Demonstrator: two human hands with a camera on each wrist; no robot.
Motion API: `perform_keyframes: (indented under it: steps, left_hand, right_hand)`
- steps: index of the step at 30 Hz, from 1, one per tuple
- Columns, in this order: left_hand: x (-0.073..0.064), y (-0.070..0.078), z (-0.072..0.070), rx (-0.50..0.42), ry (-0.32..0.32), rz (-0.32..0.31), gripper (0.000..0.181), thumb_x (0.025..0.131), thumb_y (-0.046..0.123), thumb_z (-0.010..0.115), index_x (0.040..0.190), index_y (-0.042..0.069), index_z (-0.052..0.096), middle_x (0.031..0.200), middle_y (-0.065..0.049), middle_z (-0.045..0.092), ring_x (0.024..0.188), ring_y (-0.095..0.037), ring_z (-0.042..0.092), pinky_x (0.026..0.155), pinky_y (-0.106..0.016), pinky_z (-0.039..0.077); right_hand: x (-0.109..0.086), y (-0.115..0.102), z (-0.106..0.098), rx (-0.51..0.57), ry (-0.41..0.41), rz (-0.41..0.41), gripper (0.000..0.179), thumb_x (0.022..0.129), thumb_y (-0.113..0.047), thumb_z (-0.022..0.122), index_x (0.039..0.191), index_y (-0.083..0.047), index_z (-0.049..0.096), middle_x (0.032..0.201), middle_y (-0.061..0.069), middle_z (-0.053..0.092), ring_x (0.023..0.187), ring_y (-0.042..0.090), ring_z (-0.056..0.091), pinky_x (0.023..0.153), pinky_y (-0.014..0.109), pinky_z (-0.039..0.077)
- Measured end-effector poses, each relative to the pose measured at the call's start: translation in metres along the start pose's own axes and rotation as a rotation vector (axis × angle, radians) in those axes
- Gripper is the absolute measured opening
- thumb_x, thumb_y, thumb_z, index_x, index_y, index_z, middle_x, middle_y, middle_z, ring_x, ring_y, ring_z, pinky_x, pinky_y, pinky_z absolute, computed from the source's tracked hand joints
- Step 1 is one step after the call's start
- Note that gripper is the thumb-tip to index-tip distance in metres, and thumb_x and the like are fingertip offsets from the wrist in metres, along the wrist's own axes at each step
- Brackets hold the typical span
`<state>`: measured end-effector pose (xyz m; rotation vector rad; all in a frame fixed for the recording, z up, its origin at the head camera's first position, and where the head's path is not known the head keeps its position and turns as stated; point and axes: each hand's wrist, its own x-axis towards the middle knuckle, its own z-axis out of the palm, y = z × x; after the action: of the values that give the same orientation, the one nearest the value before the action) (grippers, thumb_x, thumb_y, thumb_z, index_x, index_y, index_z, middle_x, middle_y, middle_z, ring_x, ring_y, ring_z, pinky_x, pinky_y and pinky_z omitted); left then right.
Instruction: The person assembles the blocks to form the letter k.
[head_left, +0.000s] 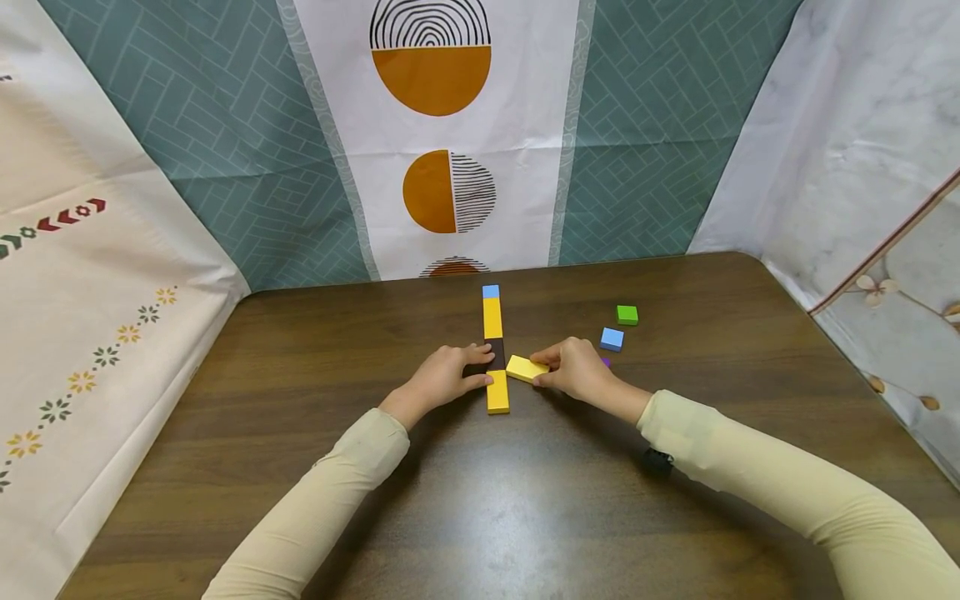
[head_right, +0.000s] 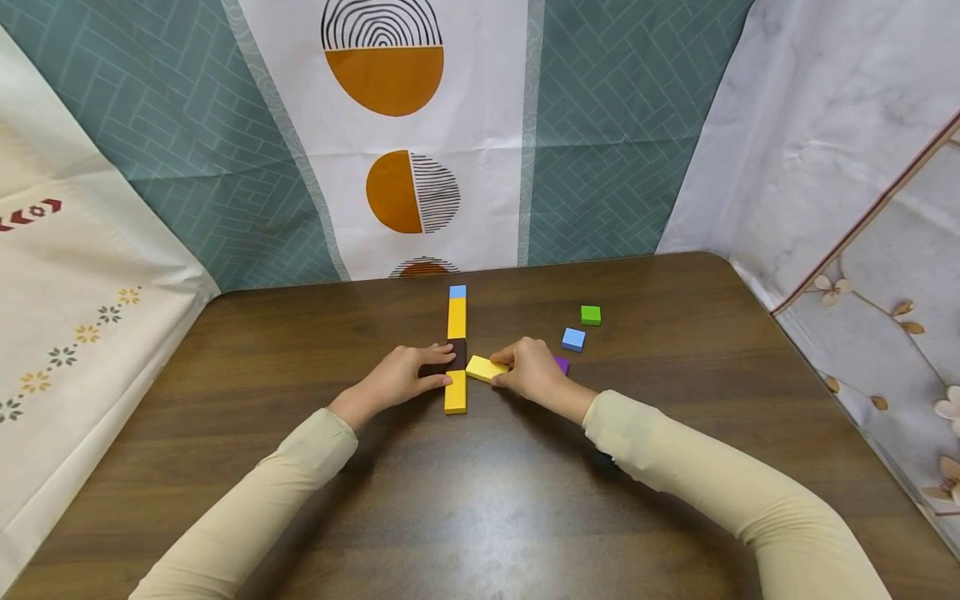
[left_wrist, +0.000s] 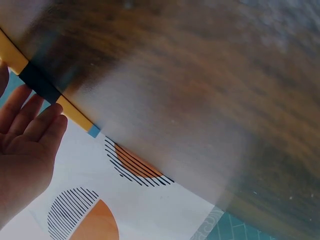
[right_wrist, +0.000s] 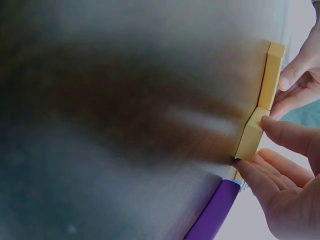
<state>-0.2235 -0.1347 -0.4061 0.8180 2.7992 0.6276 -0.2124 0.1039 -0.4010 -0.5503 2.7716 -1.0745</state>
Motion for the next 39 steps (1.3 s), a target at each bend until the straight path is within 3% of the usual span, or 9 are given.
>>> perform_keyframes:
  steps: [11,21,28,39]
  left_hand:
    - [0.000,0.000,0.000,-0.002,0.005,0.000,0.050,0.090,0.029,0.069,0.134,0.008,0.057,0.140,-0.004,0.051,0.132,-0.026,0.044,0.108,-0.042,0.036]
    - [-0.001,-0.001,0.001,0.001,0.014,0.022,0.050,0.090,0.028,0.069,0.134,0.007,0.057,0.140,-0.005,0.052,0.132,-0.026,0.045,0.107,-0.043,0.037]
    - [0.000,-0.001,0.000,-0.004,0.006,0.019,0.051,0.090,0.028,0.068,0.134,0.007,0.056,0.140,-0.005,0.051,0.132,-0.026,0.044,0.108,-0.044,0.035]
    - [-0.001,-0.001,0.001,-0.003,0.007,0.010,0.051,0.089,0.028,0.069,0.134,0.007,0.056,0.140,-0.005,0.051,0.132,-0.025,0.044,0.108,-0.043,0.036]
  right_hand:
    - [-0.001,0.000,-0.002,0.026,-0.008,-0.004,0.039,0.079,-0.012,0.079,0.114,0.003,0.069,0.109,0.017,0.069,0.097,0.025,0.069,0.078,0.033,0.057]
    - [0.000,0.009,-0.028,0.131,-0.013,-0.023,0.046,0.086,-0.013,0.073,0.127,0.003,0.061,0.123,0.019,0.063,0.111,0.033,0.062,0.089,0.043,0.052]
    - [0.002,0.025,-0.044,0.205,0.039,-0.038,0.044,0.085,-0.009,0.074,0.124,0.006,0.061,0.120,0.021,0.064,0.110,0.034,0.063,0.088,0.040,0.053]
    - [-0.012,0.051,-0.053,0.261,0.044,-0.025,0.045,0.083,-0.010,0.076,0.122,0.007,0.063,0.118,0.022,0.065,0.108,0.034,0.064,0.082,0.029,0.055]
